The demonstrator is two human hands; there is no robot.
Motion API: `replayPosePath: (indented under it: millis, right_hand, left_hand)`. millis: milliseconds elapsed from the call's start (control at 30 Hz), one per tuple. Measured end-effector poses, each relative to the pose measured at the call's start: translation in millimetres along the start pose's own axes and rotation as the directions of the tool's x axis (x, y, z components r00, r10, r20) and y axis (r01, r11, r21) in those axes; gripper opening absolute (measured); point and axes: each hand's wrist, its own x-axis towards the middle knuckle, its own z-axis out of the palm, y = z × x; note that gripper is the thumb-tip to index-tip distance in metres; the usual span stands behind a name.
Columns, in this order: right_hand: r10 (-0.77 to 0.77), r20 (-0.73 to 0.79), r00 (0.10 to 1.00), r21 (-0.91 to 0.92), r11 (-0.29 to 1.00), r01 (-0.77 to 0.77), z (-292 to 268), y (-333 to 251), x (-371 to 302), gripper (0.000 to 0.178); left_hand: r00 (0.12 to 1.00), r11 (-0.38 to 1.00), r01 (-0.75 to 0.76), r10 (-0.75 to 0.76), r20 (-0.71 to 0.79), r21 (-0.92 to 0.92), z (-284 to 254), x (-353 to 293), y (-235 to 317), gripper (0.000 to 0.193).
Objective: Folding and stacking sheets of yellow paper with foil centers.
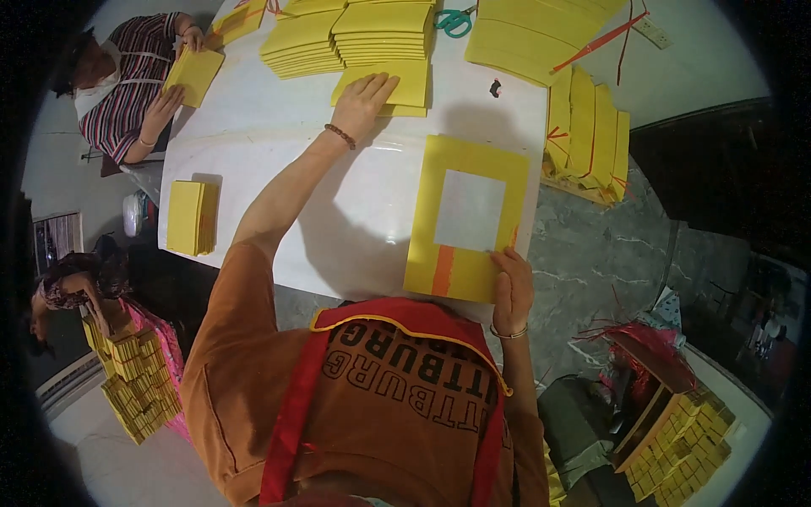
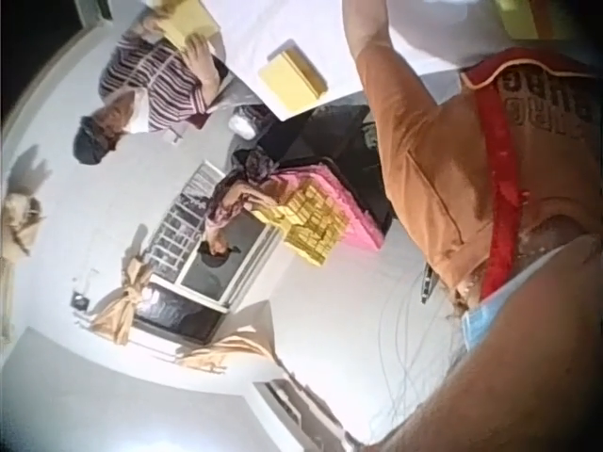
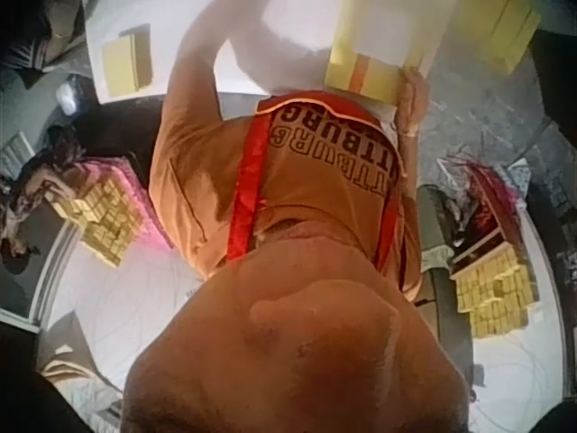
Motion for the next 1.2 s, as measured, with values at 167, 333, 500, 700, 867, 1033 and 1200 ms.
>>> replayPosePath:
  millis: [167,333,500,700,867,1033,1200]
  right_hand:
    - [0.013,-0.005,1.000,-0.002,1.000,-0.013,1,1,0,0.029]
    - [0.043,-0.019,0.999,0.010,0.999,-0.043,4,1,-4,0.029]
    - [0.022,-0.044,0.999,0.015,1.000,-0.021,5,1,0,0.028]
    - [0.018,-0.018,1.000,-0.008,1.000,-0.019,5,4,1,0.027]
    - [-0.013,-0.028,1.000,-0.003,1.000,0.013,7,4,5,0.026]
    - [-0.044,-0.015,0.999,-0.001,0.999,0.044,1,6,6,0.024]
    - [-0.058,0.005,0.998,-0.013,0.998,0.058,2,4,8,0.020]
  left_hand:
    - [0.988,1.000,0.018,-0.016,0.151,-0.011,16,-9,5,0.050]
    - [0.973,0.999,0.036,-0.035,0.228,0.001,17,-11,9,0.050]
    - [0.936,0.997,0.038,-0.061,0.348,0.072,12,-7,13,0.052]
    - [0.945,0.998,-0.060,0.048,0.324,0.027,19,-24,-4,0.054]
    - [0.950,0.998,-0.066,0.055,0.309,0.023,20,-26,-3,0.053]
    - [0.908,0.996,0.053,-0.077,0.412,0.071,12,-20,12,0.053]
    - [0.900,0.986,0.098,-0.145,0.411,0.133,14,-20,17,0.053]
